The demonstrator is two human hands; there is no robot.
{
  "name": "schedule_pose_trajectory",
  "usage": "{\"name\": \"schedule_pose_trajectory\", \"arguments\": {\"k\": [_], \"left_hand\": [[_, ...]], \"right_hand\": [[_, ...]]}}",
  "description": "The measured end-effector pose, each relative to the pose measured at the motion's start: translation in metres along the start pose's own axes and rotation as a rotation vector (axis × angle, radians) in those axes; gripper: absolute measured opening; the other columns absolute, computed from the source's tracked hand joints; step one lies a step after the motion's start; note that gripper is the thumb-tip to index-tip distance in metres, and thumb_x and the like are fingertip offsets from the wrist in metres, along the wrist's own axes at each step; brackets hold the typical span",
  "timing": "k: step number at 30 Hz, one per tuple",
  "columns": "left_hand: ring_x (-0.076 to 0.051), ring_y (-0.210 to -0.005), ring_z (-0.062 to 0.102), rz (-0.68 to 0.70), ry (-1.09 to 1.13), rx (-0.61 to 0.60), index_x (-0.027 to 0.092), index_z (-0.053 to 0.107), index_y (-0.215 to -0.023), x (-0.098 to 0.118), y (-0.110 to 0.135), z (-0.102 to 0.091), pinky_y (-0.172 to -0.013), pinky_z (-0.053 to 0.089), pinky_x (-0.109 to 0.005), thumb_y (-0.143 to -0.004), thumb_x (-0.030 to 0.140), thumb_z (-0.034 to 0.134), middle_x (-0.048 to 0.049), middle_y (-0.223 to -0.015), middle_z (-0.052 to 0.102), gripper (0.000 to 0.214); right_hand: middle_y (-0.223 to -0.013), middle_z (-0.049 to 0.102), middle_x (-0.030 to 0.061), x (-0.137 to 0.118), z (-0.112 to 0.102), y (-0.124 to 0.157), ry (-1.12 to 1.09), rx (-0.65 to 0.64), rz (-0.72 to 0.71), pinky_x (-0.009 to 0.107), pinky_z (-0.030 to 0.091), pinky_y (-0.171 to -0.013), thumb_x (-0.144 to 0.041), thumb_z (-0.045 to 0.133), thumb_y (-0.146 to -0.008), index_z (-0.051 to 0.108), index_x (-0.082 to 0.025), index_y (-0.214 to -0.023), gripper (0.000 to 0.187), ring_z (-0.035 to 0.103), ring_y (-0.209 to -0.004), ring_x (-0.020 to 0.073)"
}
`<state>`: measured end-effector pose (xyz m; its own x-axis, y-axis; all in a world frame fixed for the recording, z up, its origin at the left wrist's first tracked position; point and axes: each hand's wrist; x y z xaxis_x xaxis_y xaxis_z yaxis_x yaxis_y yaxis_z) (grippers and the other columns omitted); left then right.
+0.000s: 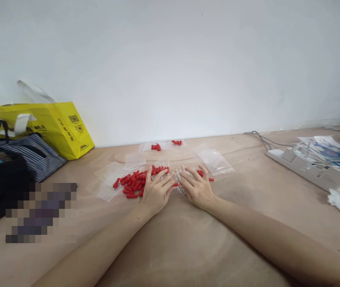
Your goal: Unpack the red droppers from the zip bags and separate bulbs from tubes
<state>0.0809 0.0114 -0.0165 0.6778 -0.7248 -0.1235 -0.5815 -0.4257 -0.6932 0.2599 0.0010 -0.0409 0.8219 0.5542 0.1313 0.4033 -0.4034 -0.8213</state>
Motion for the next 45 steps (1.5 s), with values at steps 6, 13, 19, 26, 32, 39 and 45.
{"name": "schedule_pose_trajectory", "arguments": {"k": [6,13,19,26,32,39,45], "left_hand": [[-0.026,-0.106,0.052,0.022,-0.024,-0.075,0.026,0.064,-0.088,0.004,0.001,-0.009,-0.098,0.015,-0.061,-0.082,0.020,0.046,-0.0001,-0.105,0.064,0.020],[-0.026,-0.105,0.053,0.041,-0.014,-0.048,0.024,0.064,-0.087,0.008,0.001,-0.013,-0.098,0.011,-0.062,-0.080,0.012,0.043,-0.0001,-0.101,0.066,0.025],[-0.026,-0.108,0.051,0.041,-0.021,-0.031,0.023,0.064,-0.087,0.004,0.003,-0.011,-0.098,0.013,-0.060,-0.081,0.013,0.043,0.0005,-0.104,0.065,0.024],[-0.024,-0.096,0.054,-0.164,-0.143,0.088,0.025,0.064,-0.086,-0.025,0.016,-0.022,-0.091,0.029,-0.050,-0.083,0.024,0.045,-0.0028,-0.096,0.066,0.019],[-0.020,-0.079,0.054,-0.342,-0.038,0.071,0.021,0.061,-0.096,-0.047,0.018,-0.022,-0.071,0.041,-0.034,-0.083,0.034,0.044,-0.0049,-0.081,0.061,0.025],[-0.020,-0.074,0.054,-0.423,-0.036,0.068,0.019,0.057,-0.076,-0.071,0.047,-0.036,-0.072,0.039,-0.035,-0.079,0.038,0.049,-0.0037,-0.075,0.062,0.020],[-0.018,-0.075,0.053,-0.254,0.002,-0.068,0.024,0.062,-0.073,-0.077,0.061,-0.051,-0.071,0.038,-0.033,-0.077,0.039,0.052,-0.0024,-0.075,0.061,0.019]], "right_hand": [[-0.110,0.061,0.0009,-0.001,-0.008,0.001,-0.123,-0.207,0.056,0.052,0.001,-0.101,-0.021,0.042,-0.085,0.062,-0.027,-0.089,0.021,0.042,-0.115,0.0216],[-0.108,0.062,0.0000,-0.002,-0.007,-0.001,-0.165,-0.214,0.081,0.053,-0.004,-0.100,-0.024,0.042,-0.086,0.063,-0.027,-0.086,0.022,0.043,-0.114,0.0219],[-0.104,0.064,0.0004,-0.001,-0.007,0.001,-0.138,-0.168,0.074,0.051,-0.001,-0.100,-0.024,0.041,-0.086,0.063,-0.025,-0.084,0.022,0.045,-0.110,0.0210],[-0.087,0.064,0.0055,0.011,-0.012,-0.001,-0.034,-0.059,0.368,0.034,0.030,-0.080,-0.030,0.043,-0.085,0.063,-0.022,-0.082,0.022,0.052,-0.084,0.0184],[-0.074,0.062,0.0049,0.042,-0.006,-0.029,-0.255,-0.363,0.683,0.023,0.037,-0.061,-0.024,0.039,-0.084,0.059,-0.017,-0.078,0.022,0.054,-0.068,0.0139],[-0.080,0.064,0.0126,0.061,0.009,-0.046,-0.232,-0.576,0.821,0.026,0.041,-0.061,-0.023,0.055,-0.071,0.059,-0.012,-0.084,0.018,0.059,-0.073,0.0197],[-0.057,0.062,0.0061,0.056,0.022,-0.038,-0.231,-0.681,0.817,0.027,0.042,-0.052,-0.019,0.060,-0.067,0.059,-0.016,-0.083,0.016,0.059,-0.054,0.0183]]}}
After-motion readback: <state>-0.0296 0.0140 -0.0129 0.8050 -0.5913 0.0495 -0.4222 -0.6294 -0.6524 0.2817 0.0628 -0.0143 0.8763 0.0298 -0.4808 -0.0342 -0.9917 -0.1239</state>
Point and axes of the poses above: each hand's wrist, its own y-axis away from the middle knuckle, its own z-axis out of the palm, x = y × z
